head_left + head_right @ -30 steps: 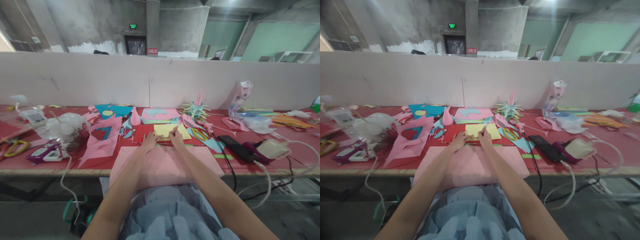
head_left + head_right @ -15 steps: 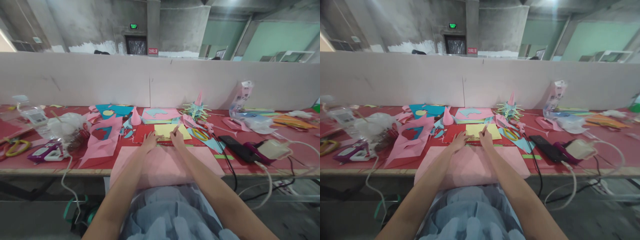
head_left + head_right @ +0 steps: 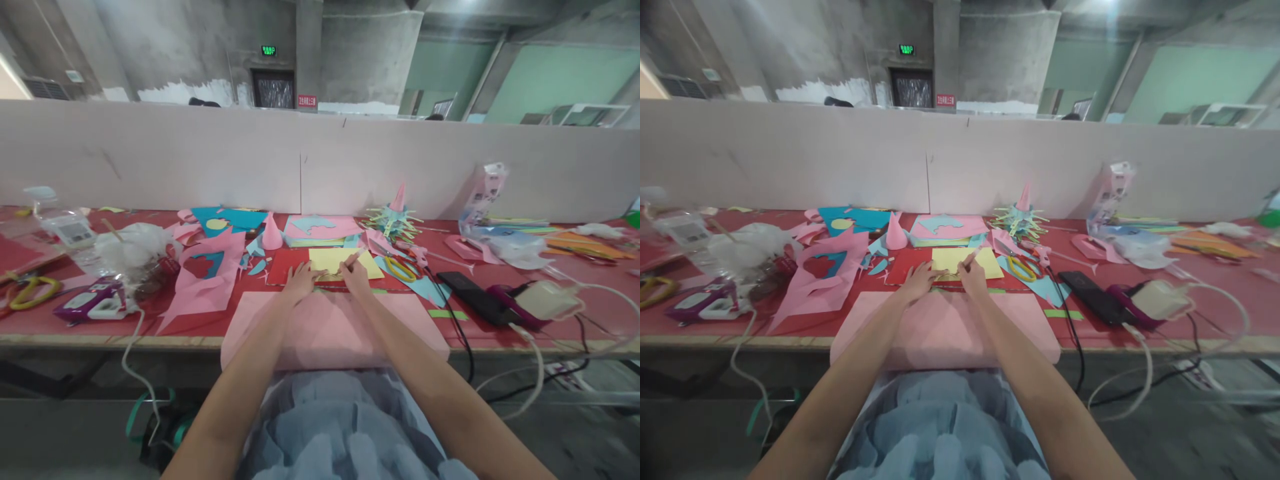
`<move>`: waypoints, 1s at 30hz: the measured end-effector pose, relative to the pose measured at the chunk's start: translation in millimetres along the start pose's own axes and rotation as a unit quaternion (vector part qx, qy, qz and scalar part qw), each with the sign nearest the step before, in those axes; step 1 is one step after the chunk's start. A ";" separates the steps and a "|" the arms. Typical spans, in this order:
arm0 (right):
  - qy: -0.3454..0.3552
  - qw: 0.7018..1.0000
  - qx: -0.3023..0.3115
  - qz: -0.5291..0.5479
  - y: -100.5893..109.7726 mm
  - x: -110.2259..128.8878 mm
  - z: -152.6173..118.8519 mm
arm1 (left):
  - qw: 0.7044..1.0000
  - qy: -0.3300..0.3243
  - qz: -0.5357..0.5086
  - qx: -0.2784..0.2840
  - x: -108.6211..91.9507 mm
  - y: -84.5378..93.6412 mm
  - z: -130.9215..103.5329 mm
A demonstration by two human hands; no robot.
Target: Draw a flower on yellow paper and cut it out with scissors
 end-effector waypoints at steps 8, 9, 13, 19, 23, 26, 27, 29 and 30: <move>0.002 1.000 -0.003 -0.019 -1.5 2.7 0.2 | 1.000 0.003 -0.005 0.001 -4.2 3.1 -3.0; 0.001 1.000 -0.004 -0.019 -1.4 3.0 0.2 | 1.000 0.004 -0.004 0.002 -4.7 3.3 -3.5; -0.009 1.000 -0.013 -0.020 0.4 3.5 -0.2 | 1.000 0.011 -0.004 0.005 -5.4 3.3 -3.9; -0.023 0.999 -0.013 -0.024 2.4 2.4 -0.4 | 1.000 0.008 0.001 0.003 -4.4 2.9 -3.0; -0.028 0.999 -0.020 -0.020 3.8 2.2 0.2 | 1.000 0.008 0.003 0.006 -4.1 2.8 -3.4; -0.040 0.999 -0.021 0.007 5.0 0.7 0.5 | 1.000 0.007 -0.003 0.003 -3.8 2.5 -3.2; -0.045 0.998 -0.018 0.025 5.2 0.2 0.5 | 1.000 0.008 -0.004 0.002 -3.5 2.2 -2.9; -0.052 0.997 -0.006 0.059 5.9 0.2 0.0 | 1.000 0.009 -0.005 0.003 -3.0 1.5 -2.1; -0.051 0.997 -0.001 0.065 6.5 0.8 -0.4 | 1.000 0.010 -0.005 0.004 -2.8 1.1 -1.7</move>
Point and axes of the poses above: each hand's wrist, its own z-axis towards the middle knuckle, its own y-axis out of the back of the hand, x = y × z, the point moved 3 cm from there along z, towards the middle knuckle, and after that the axes turned 14 degrees about -z, right-handed, at the moved point
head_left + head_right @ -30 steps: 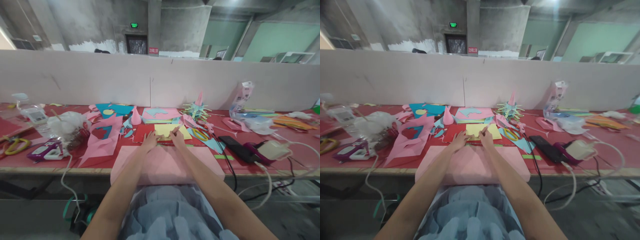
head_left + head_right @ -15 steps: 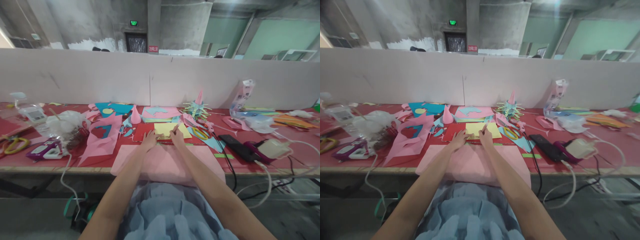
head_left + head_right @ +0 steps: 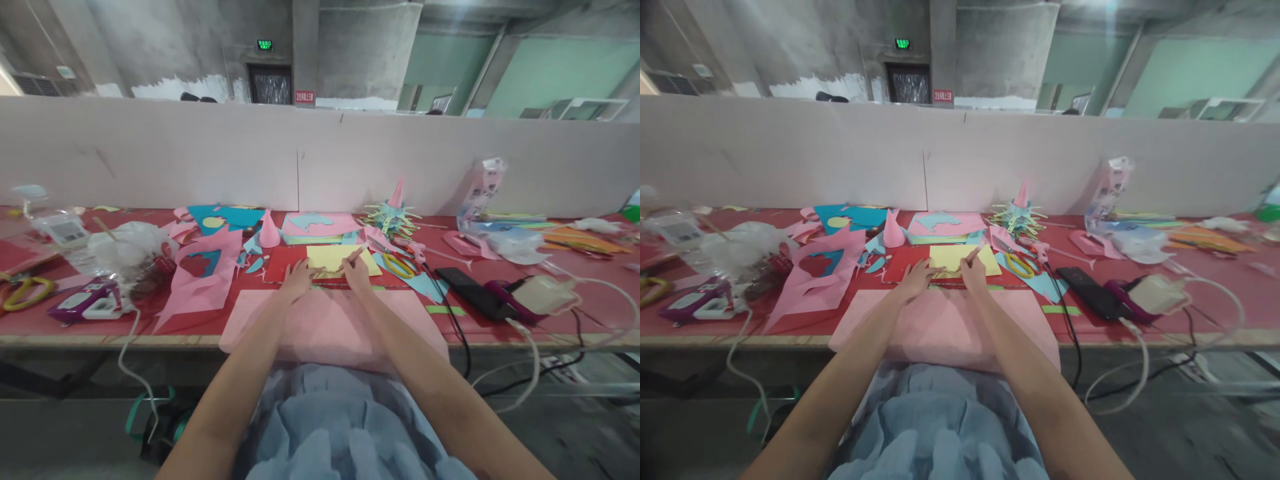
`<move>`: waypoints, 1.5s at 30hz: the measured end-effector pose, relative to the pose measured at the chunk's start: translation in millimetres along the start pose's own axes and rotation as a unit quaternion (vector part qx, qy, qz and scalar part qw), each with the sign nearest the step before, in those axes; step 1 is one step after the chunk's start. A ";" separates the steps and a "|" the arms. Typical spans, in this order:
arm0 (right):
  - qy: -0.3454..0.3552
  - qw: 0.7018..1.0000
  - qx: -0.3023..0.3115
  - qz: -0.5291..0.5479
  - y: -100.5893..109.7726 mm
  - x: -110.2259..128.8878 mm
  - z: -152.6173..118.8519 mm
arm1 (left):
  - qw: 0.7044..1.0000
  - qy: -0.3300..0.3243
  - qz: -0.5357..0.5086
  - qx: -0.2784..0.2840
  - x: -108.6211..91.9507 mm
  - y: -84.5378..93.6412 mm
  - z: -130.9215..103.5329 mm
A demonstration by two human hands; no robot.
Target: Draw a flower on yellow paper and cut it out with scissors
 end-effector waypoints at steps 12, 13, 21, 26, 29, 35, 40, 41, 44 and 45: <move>0.034 0.998 0.008 -0.053 -3.5 3.3 -1.3 | 1.000 0.006 -0.002 0.003 -1.8 1.8 -1.7; 0.034 0.998 0.007 -0.058 -4.2 2.8 -0.7 | 1.000 0.005 -0.002 0.003 -1.5 1.6 -1.8; 0.020 0.997 -0.003 -0.072 -4.3 1.4 1.0 | 1.000 -0.002 -0.002 -0.002 2.1 -0.9 1.1; 0.018 0.996 -0.008 -0.081 -3.2 1.1 1.1 | 1.000 -0.002 -0.002 0.000 2.7 -1.4 2.3; 0.018 0.997 -0.006 -0.080 -2.4 1.9 0.3 | 1.000 0.000 -0.004 -0.003 3.7 -1.5 2.5; 0.010 0.998 -0.031 -0.049 2.2 1.2 -4.6 | 1.000 -0.002 -0.010 0.003 4.8 -2.0 3.5; 0.012 0.999 -0.021 -0.039 5.2 -1.9 -8.2 | 1.000 -0.004 -0.017 0.001 3.3 -1.1 2.4; 0.017 0.999 -0.018 -0.042 5.7 -1.4 -8.9 | 1.000 -0.004 -0.017 0.001 3.0 -0.9 2.0; 0.023 0.999 -0.012 -0.046 6.8 1.0 -10.5 | 1.000 -0.004 -0.018 0.000 2.1 -0.2 0.9; 0.022 0.998 -0.012 -0.050 7.1 1.7 -10.8 | 1.000 -0.005 -0.018 0.000 1.8 -0.1 0.8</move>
Point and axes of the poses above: each hand's wrist, its own z-axis towards the middle knuckle, its own y-axis out of the back of the hand, x = y × z, the point moved 3 cm from there along z, towards the middle knuckle, and after that the axes turned 14 degrees about -z, right-handed, at the moved point
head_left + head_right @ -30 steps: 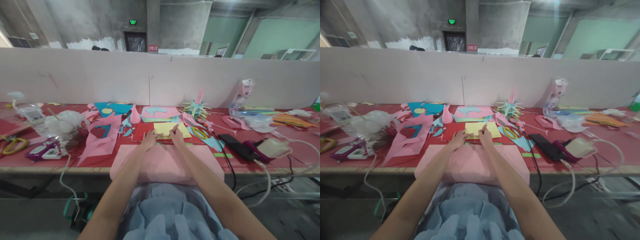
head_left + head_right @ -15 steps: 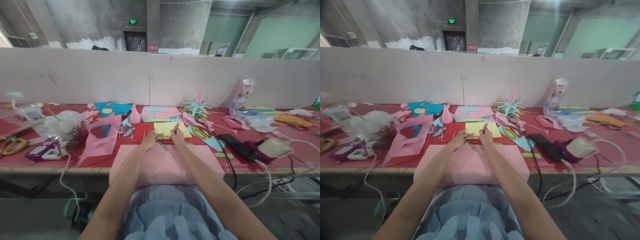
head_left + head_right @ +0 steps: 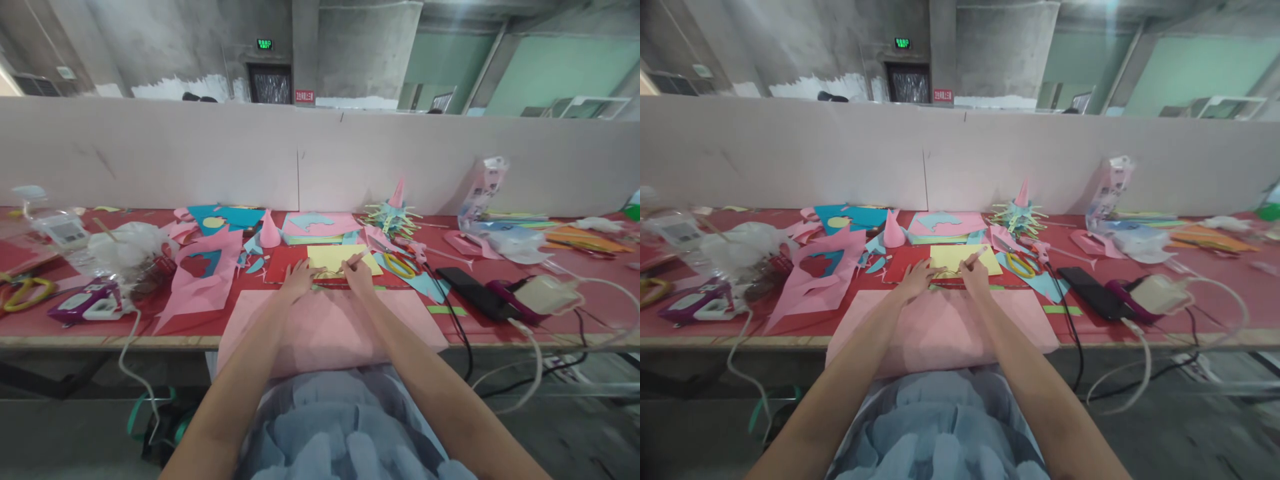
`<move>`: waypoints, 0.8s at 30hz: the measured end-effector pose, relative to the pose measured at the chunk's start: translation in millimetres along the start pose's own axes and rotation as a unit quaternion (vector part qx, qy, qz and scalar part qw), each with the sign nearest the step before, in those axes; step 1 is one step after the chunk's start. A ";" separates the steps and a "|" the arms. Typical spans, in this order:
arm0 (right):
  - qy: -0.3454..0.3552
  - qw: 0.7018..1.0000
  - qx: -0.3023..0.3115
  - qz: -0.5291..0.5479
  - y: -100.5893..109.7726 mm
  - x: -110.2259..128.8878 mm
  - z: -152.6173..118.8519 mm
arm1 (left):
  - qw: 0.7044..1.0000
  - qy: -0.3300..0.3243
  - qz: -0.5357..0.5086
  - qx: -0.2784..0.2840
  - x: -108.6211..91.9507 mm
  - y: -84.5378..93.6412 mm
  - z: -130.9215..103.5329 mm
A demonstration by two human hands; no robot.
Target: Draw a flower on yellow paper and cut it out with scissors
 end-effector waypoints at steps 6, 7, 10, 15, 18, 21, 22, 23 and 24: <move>0.013 1.000 0.001 -0.013 -0.3 1.0 1.4 | 1.000 0.005 0.001 0.000 -0.6 -0.4 0.4; 0.013 1.000 0.004 -0.009 -0.7 0.7 1.8 | 1.000 0.005 0.001 -0.002 -0.6 -0.6 0.3; 0.005 1.000 0.017 0.007 -2.2 -0.6 2.6 | 1.000 0.006 -0.001 -0.005 -0.7 -0.7 -0.3; 0.001 1.000 0.026 0.008 -2.8 0.0 1.5 | 1.000 0.002 -0.002 -0.002 -2.8 0.5 -1.9; 0.007 1.000 0.030 0.000 -2.9 1.3 1.1 | 1.000 0.001 0.000 -0.003 -2.8 1.1 -2.5; 0.012 0.999 0.028 -0.012 -4.2 1.5 1.8 | 1.000 -0.003 0.003 -0.003 -2.3 1.0 -2.7; 0.011 0.999 0.025 -0.016 -4.9 1.2 2.3 | 1.000 -0.004 0.005 -0.003 -2.3 1.0 -2.7; 0.011 1.000 0.021 -0.020 -5.6 0.8 2.8 | 1.000 -0.005 0.006 -0.003 -2.3 1.0 -2.7; 0.012 1.000 0.017 -0.023 -6.3 0.5 3.3 | 1.000 -0.004 0.008 -0.002 -2.4 1.1 -2.6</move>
Point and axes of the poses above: each hand's wrist, its own z-axis towards the middle knuckle, its own y-axis out of the back of the hand, x = y × z, the point moved 3 cm from there along z, towards the middle knuckle, and after that the axes turned 14 degrees about -z, right-handed, at the moved point
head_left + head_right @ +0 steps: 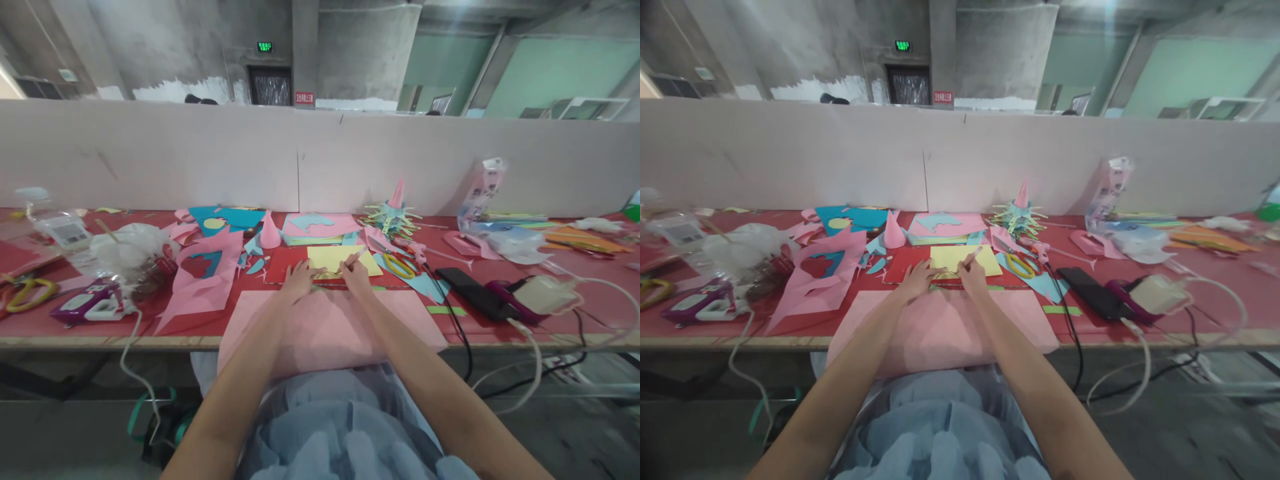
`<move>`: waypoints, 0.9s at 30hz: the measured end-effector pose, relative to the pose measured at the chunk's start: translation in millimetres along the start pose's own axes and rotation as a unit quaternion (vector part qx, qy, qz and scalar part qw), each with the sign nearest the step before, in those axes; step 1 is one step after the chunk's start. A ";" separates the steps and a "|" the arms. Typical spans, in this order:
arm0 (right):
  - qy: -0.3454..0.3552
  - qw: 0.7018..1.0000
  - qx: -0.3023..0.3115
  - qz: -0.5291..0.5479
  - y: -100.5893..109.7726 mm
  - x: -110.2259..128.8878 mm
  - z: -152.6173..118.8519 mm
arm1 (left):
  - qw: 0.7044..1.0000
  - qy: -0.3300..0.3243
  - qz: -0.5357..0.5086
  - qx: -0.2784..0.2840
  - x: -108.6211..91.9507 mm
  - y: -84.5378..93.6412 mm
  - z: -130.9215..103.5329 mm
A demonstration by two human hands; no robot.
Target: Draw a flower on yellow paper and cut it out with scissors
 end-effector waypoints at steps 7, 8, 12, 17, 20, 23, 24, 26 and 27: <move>-0.008 1.000 -0.013 0.003 -1.7 -0.8 1.3 | 1.000 0.007 0.009 0.010 -0.5 0.1 1.2; -0.010 1.000 -0.014 0.002 -1.3 -0.6 1.1 | 1.000 0.007 0.010 0.008 -0.4 0.1 1.1; -0.010 1.000 -0.016 0.007 1.1 0.5 0.3 | 1.000 0.005 0.009 0.004 0.2 -0.5 0.9; -0.040 0.998 -0.021 0.044 4.6 -1.2 -0.7 | 1.000 0.003 0.000 0.000 3.0 -2.8 2.5; -0.041 0.998 -0.024 0.043 5.9 -1.2 -1.0 | 1.000 -0.001 0.004 -0.003 4.2 -3.4 3.2; -0.033 0.999 -0.024 0.031 6.3 -0.1 -0.9 | 1.000 -0.002 0.008 -0.006 4.7 -3.4 3.6; -0.032 0.999 -0.023 0.027 6.1 0.2 -0.9 | 1.000 -0.001 0.008 -0.007 4.8 -3.3 3.8; -0.031 0.999 -0.016 0.021 5.1 0.8 -1.0 | 1.000 0.003 0.005 -0.006 5.2 -3.3 4.3; -0.028 0.999 -0.014 0.017 4.6 1.0 -1.0 | 1.000 0.004 0.003 -0.005 5.2 -3.4 4.6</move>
Point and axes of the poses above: each hand's wrist, its own z-axis towards the middle knuckle, its own y-axis out of the back of the hand, x = y × z, the point moved 3 cm from there along z, towards the middle knuckle, and after that the axes turned 14 degrees about -z, right-handed, at the moved point
